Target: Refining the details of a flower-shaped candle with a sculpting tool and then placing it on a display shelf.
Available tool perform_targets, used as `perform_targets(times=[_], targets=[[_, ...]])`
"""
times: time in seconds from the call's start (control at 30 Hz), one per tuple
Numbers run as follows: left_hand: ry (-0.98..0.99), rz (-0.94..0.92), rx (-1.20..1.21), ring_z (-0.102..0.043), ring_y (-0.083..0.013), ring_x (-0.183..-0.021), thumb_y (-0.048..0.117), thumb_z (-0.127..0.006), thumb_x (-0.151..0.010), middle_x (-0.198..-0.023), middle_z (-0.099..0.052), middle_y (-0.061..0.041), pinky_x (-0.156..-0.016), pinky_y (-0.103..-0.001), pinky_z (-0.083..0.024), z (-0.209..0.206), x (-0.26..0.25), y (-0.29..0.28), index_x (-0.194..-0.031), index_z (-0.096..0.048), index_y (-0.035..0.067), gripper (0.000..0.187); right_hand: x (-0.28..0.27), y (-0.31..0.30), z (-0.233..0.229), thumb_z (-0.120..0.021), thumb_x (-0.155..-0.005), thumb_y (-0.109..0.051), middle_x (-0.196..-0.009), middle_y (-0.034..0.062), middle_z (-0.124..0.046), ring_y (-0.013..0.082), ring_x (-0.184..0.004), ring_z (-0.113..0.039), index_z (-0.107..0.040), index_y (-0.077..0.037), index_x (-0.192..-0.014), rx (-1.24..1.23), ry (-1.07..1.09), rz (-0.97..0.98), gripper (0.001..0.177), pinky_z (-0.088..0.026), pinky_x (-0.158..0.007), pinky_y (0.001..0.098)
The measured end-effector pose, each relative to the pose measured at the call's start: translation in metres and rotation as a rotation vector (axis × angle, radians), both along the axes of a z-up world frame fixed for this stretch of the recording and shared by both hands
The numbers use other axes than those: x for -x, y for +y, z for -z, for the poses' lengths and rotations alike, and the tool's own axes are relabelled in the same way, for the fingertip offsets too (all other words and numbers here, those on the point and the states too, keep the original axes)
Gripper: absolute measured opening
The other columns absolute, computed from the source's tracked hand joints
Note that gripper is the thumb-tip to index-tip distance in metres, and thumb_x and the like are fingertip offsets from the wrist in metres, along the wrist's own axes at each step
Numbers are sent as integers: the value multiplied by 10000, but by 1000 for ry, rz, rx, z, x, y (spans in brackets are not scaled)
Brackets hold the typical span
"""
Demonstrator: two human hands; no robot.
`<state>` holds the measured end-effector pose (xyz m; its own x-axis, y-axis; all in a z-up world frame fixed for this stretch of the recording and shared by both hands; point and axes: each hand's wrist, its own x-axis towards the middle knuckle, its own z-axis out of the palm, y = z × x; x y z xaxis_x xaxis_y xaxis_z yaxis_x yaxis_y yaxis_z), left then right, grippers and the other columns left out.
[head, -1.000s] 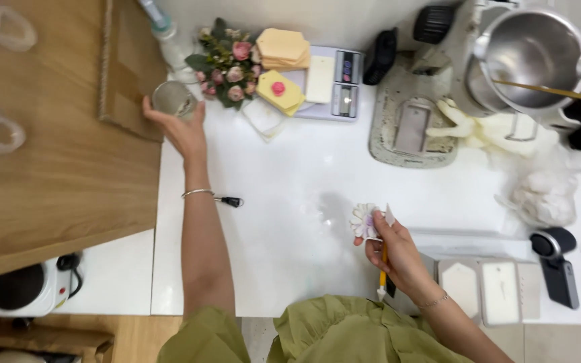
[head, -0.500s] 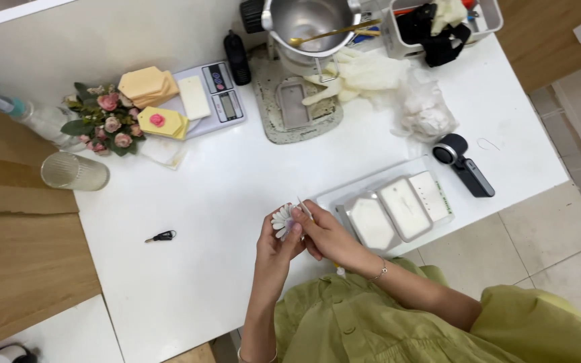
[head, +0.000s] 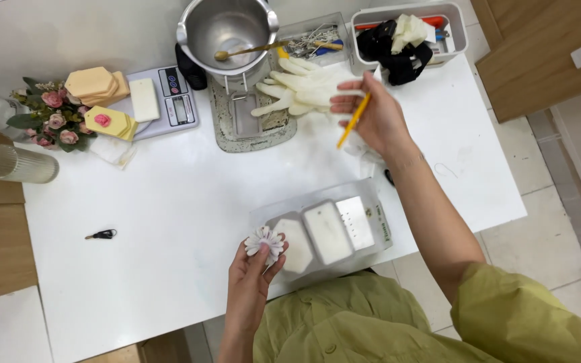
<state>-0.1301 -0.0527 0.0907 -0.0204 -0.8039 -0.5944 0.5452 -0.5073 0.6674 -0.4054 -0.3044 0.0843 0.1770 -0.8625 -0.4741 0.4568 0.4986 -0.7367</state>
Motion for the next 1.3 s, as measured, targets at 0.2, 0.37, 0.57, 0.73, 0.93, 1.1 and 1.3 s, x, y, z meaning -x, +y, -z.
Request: perform_targets(times=[0.2, 0.37, 0.57, 0.73, 0.93, 1.1, 1.3], targets=[[-128, -206, -142, -696, -240, -1114, 191, -484, -1025, -1224, -713, -163, -940, -383, -588, 8, 58, 11, -1304, -576, 13, 343, 58, -216, 156, -419, -1091, -512, -869, 139, -639, 218, -670, -614, -641, -32, -1060, 228, 124, 81, 530, -513, -597, 346], [-238, -422, -251, -716, -320, -1124, 165, -458, -1013, -1232, -709, -223, -894, -442, -621, 68, 82, 55, -1343, -517, 13, 368, 21, -288, 245, -479, -1058, -314, -1041, 278, -630, 422, -898, -761, -501, 61, -1084, 87, -140, 166, 377, -646, -817, 484], [-297, -431, -321, -728, -313, -1108, 125, -495, -983, -1222, -725, -218, -891, -432, -628, 66, 109, 54, -1385, -493, 35, 412, 9, -272, 236, -459, -1022, -107, -1109, 334, -612, 469, -1014, -710, -460, 128, -1210, -65, -128, 105, 301, -607, -863, 508], [-336, -369, -285, -741, -279, -1079, 113, -522, -968, -1205, -743, -194, -890, -402, -625, 32, 133, 47, -1417, -491, 47, 456, 37, -251, 193, -475, -1019, -61, -1167, 413, -589, 514, -1095, -686, -386, 157, -1217, -101, -266, 91, 307, -591, -915, 512], [-436, -152, -35, -702, -186, -961, 90, -606, -946, -1121, -735, -154, -810, -311, -576, -30, 163, 25, -1496, -452, 68, 572, 92, -92, 51, -531, -1019, -118, -1130, 251, -680, 349, -1027, -724, -574, 55, -1183, 88, -205, -23, 242, -647, -859, 401], [-312, 29, 260, -642, -137, -1072, 67, -638, -976, -1222, -659, -112, -879, -262, -550, -44, 188, 42, -1536, -377, 52, 617, 142, 86, 9, -520, -1083, -119, -1030, 200, -719, 278, -916, -723, -590, 31, -1213, 253, -2, -169, 210, -600, -800, 369], [-197, 314, 466, -637, -139, -1027, 32, -776, -877, -1197, -630, -88, -885, -292, -568, -40, 222, 62, -1583, -290, 71, 858, 175, 257, 12, -476, -1091, -246, -1006, 165, -731, 224, -894, -716, -638, 32, -1201, 37, 86, -206, 340, -602, -805, 375]])
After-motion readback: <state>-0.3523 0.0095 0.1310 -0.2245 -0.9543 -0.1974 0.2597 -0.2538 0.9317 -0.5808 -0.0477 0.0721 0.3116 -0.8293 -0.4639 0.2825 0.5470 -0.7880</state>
